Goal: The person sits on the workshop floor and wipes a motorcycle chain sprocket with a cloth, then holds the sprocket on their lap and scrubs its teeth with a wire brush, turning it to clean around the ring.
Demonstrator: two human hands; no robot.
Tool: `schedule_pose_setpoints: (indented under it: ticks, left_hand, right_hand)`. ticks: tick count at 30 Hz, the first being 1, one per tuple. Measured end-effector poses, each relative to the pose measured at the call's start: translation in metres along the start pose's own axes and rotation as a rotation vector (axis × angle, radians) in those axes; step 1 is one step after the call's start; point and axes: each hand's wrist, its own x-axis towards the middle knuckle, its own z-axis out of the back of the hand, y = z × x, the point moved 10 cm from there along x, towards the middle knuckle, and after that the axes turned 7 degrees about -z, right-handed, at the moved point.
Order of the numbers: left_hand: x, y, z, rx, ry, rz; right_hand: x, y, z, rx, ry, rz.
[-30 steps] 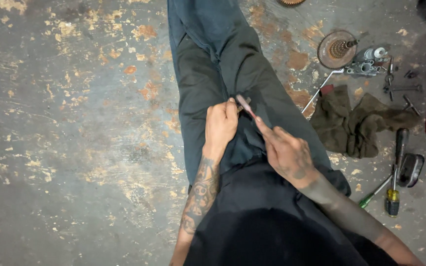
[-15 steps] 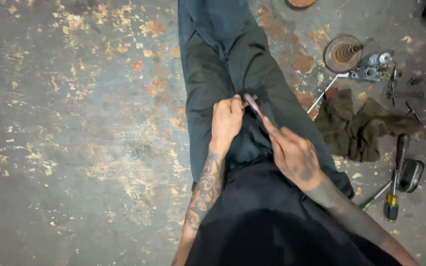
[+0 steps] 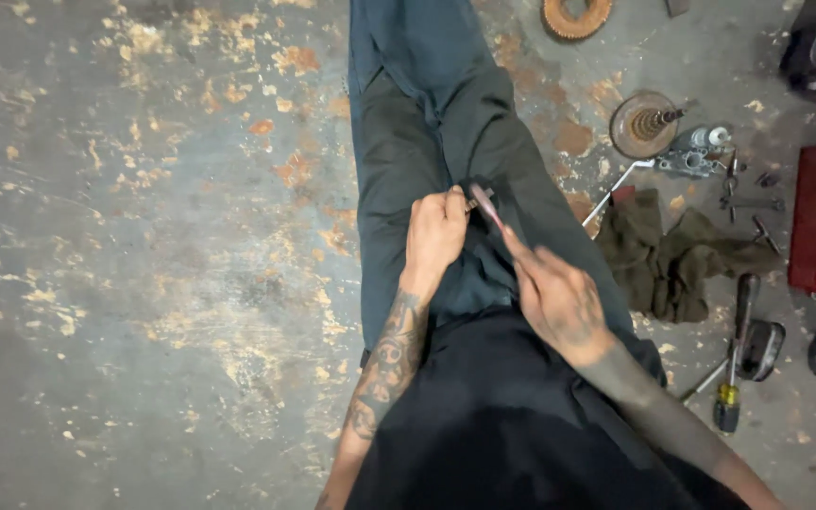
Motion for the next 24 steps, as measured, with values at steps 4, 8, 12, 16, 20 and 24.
schedule_pose_setpoints:
  ticks: [4, 8, 12, 16, 20, 24]
  left_hand:
    - [-0.008, -0.004, 0.002, 0.017, -0.022, -0.029]
    - [-0.001, 0.002, 0.002, 0.028, -0.015, -0.039]
    - [-0.002, -0.007, 0.003, 0.010, -0.024, -0.040]
    - [0.001, 0.001, 0.006, 0.012, -0.036, -0.029]
    - [0.005, 0.003, 0.001, 0.027, -0.029, -0.041]
    - [0.002, 0.005, -0.002, 0.020, -0.051, -0.069]
  right_hand:
    - [0.010, 0.016, 0.002, 0.022, -0.028, 0.047]
    - [-0.010, 0.009, 0.011, -0.054, 0.003, -0.002]
    - [0.011, 0.016, 0.003, -0.077, 0.011, 0.045]
    - [0.002, 0.012, 0.003, -0.072, 0.047, -0.009]
    - [-0.009, -0.006, -0.001, -0.172, 0.063, -0.067]
    - [0.011, -0.002, -0.019, -0.155, 0.027, -0.026]
